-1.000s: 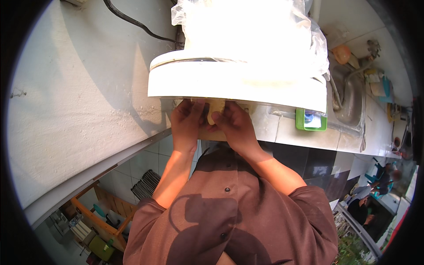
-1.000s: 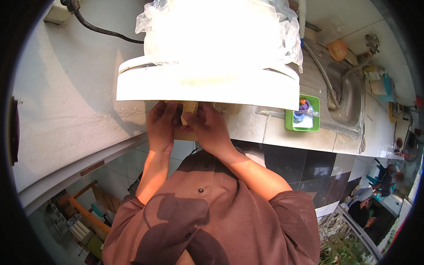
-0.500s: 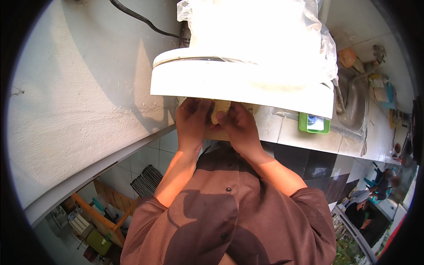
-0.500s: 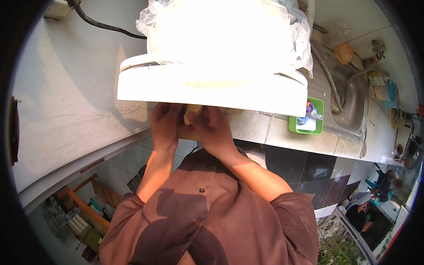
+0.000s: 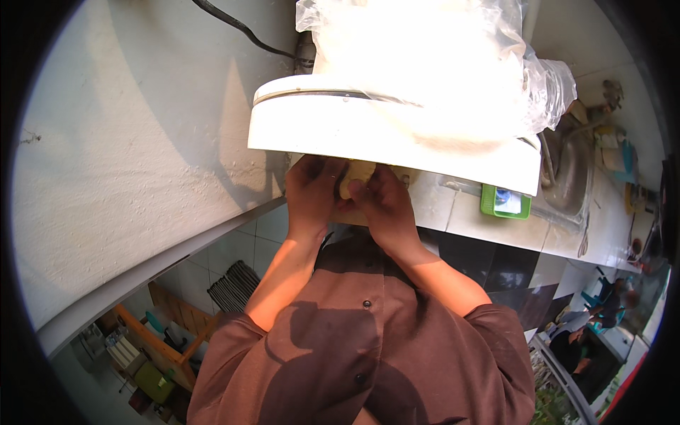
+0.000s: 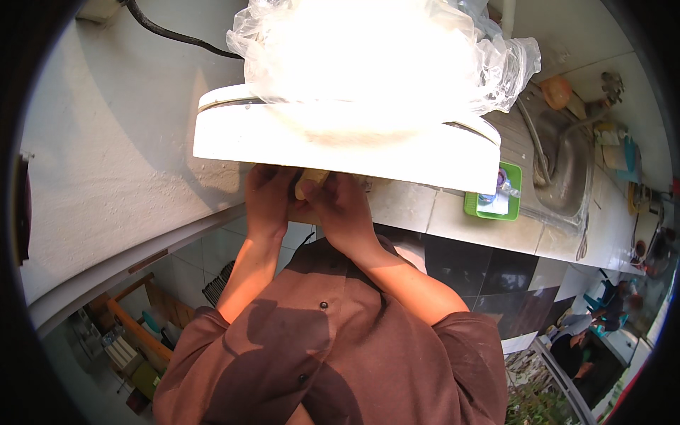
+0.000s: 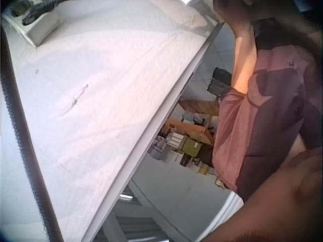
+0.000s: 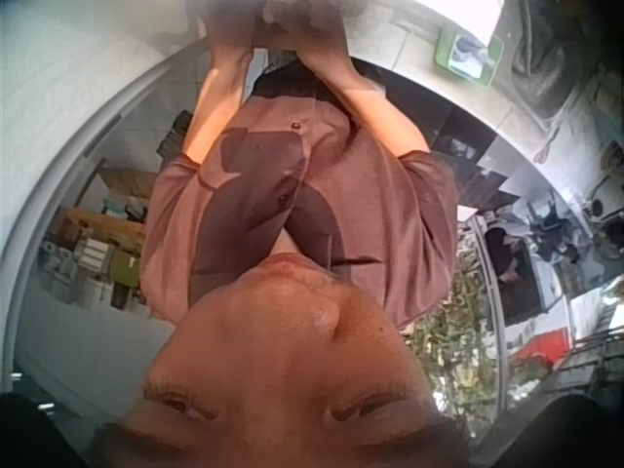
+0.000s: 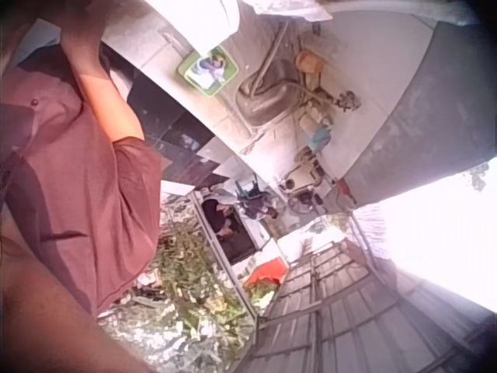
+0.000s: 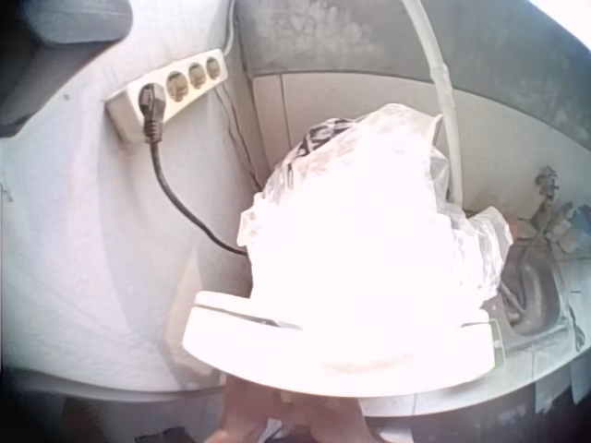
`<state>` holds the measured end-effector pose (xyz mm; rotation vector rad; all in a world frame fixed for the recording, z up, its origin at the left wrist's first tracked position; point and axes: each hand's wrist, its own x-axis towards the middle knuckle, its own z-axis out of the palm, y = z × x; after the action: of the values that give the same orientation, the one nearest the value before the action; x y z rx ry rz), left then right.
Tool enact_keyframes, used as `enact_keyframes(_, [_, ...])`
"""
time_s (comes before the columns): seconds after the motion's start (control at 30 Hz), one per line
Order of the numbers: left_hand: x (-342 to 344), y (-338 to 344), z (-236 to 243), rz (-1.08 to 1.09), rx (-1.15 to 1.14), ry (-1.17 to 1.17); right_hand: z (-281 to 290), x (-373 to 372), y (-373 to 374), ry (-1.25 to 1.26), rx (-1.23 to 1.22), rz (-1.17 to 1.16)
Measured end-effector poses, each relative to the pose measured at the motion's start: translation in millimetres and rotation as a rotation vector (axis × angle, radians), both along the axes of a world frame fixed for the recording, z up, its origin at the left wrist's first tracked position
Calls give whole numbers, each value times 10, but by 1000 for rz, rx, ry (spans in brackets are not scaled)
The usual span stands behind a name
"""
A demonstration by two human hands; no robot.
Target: The person carries a tray with dental models to a sink area, picks up a yellow dental model, and uses a model trimmer to grind the edges of the model base.
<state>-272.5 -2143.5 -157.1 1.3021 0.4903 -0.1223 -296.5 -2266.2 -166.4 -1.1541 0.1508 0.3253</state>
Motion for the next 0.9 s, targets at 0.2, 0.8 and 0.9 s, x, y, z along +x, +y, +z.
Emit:
enact_keyframes(0.2, [10,10,-2,-21,29,30,22,-7,17,25,34,-19])
enact_keyframes(0.8, [-138,186,27,-235,-4,-121,74,-12,-178,110,40,144])
enact_keyframes(0.9, [-131,150,73,-197,39,-132,87,15,-143,127,64,99])
